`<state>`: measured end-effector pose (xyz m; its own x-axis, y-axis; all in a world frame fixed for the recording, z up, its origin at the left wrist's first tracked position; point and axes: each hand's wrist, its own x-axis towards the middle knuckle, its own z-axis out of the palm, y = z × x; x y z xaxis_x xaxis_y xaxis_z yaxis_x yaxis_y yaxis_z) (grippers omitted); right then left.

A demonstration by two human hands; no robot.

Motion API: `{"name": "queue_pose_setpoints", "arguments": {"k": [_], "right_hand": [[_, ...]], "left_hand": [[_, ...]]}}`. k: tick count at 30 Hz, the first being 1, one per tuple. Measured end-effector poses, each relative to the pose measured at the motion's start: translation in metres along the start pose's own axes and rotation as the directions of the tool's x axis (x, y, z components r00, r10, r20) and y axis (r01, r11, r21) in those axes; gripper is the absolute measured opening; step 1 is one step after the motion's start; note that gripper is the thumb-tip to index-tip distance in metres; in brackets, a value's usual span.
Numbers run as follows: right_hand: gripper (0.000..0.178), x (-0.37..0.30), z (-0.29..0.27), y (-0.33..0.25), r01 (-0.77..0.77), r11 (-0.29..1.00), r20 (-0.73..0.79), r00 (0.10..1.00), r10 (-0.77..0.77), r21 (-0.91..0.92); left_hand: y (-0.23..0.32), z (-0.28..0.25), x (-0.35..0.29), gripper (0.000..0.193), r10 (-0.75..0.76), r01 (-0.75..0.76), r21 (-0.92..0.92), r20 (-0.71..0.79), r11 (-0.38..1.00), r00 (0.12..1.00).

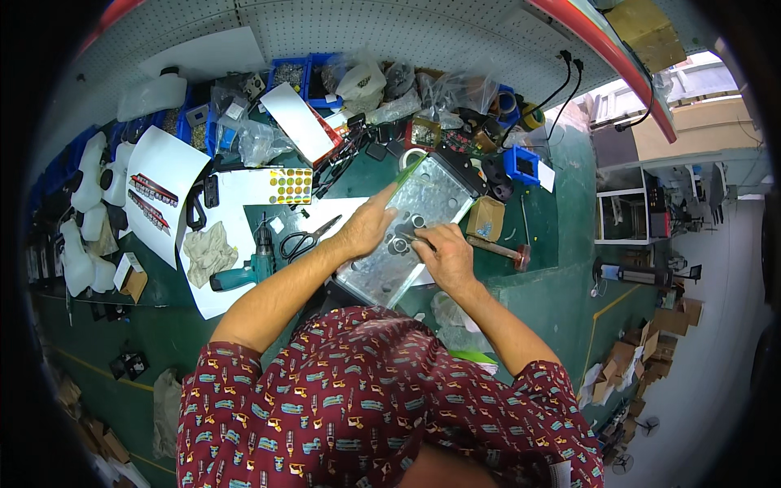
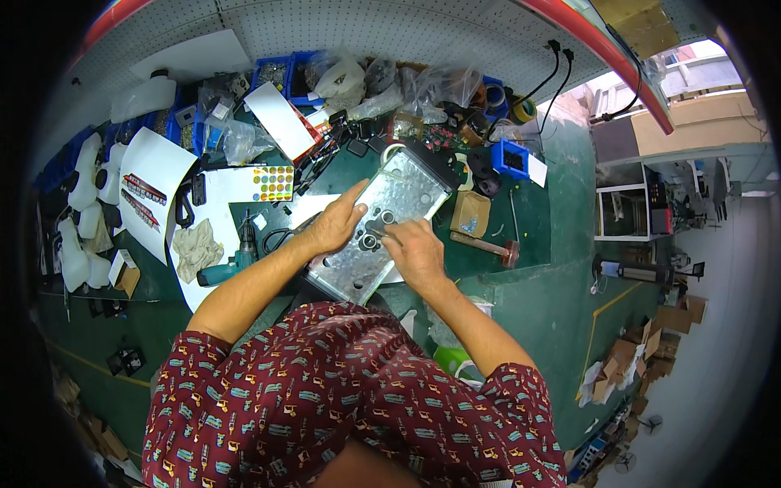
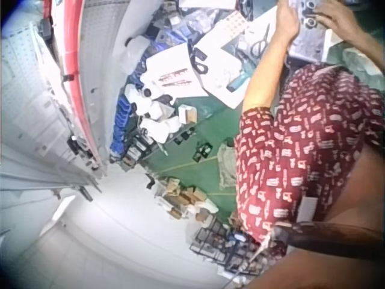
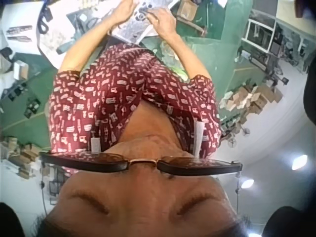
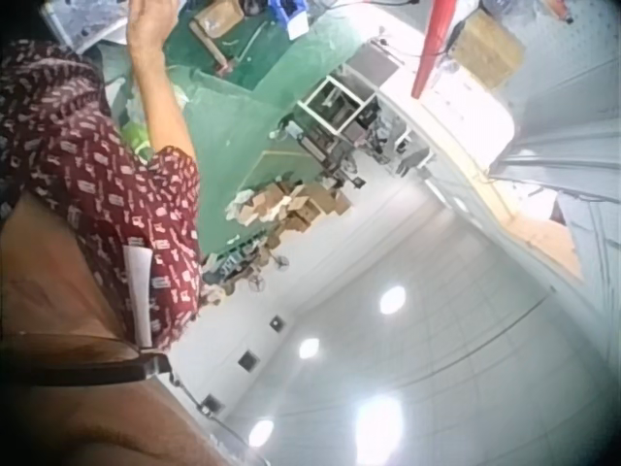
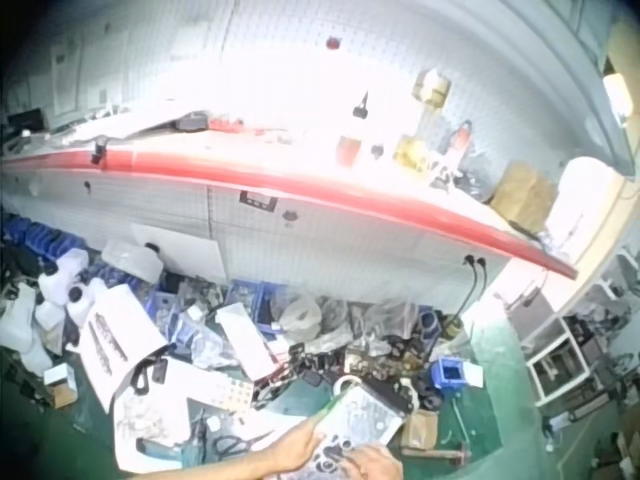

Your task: The person assembles a green rectangular electronic device on a cluttered workbench. They unpack the device, use a cordless drill to fasten screws into a metal chassis, attach a black plastic component, and secure it with additional screws. The person handles screws, a drill, and the device throughout the process.

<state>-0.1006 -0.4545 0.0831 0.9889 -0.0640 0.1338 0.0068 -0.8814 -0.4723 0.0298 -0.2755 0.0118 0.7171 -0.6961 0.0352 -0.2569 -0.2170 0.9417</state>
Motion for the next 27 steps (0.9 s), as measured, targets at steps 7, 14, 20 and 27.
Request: {"name": "queue_pose_setpoints", "arguments": {"k": [7, 14, 20, 27], "right_hand": [[0.019, -0.005, -0.001, 0.000, -0.138, 0.987, 0.062, 0.989, 0.133, 0.078], [0.017, -0.006, 0.009, 0.006, -0.179, 0.953, 0.095, 0.982, 0.160, 0.245], [0.013, -0.003, 0.017, 0.003, -0.176, 0.964, 0.072, 0.984, 0.164, 0.200], [0.011, 0.001, 0.023, 0.005, -0.138, 0.975, 0.037, 0.990, 0.134, 0.175]], "left_hand": [[0.003, 0.000, -0.002, 0.058, -0.019, 0.019, -0.008, -0.014, 1.000, 1.000], [0.006, -0.003, 0.000, 0.057, -0.053, 0.054, -0.048, 0.022, 0.997, 0.998], [0.012, -0.006, 0.002, 0.059, -0.097, 0.099, -0.045, 0.047, 0.994, 0.994], [-0.003, 0.001, 0.001, 0.059, -0.047, 0.046, 0.045, 0.017, 0.998, 0.999]]}}
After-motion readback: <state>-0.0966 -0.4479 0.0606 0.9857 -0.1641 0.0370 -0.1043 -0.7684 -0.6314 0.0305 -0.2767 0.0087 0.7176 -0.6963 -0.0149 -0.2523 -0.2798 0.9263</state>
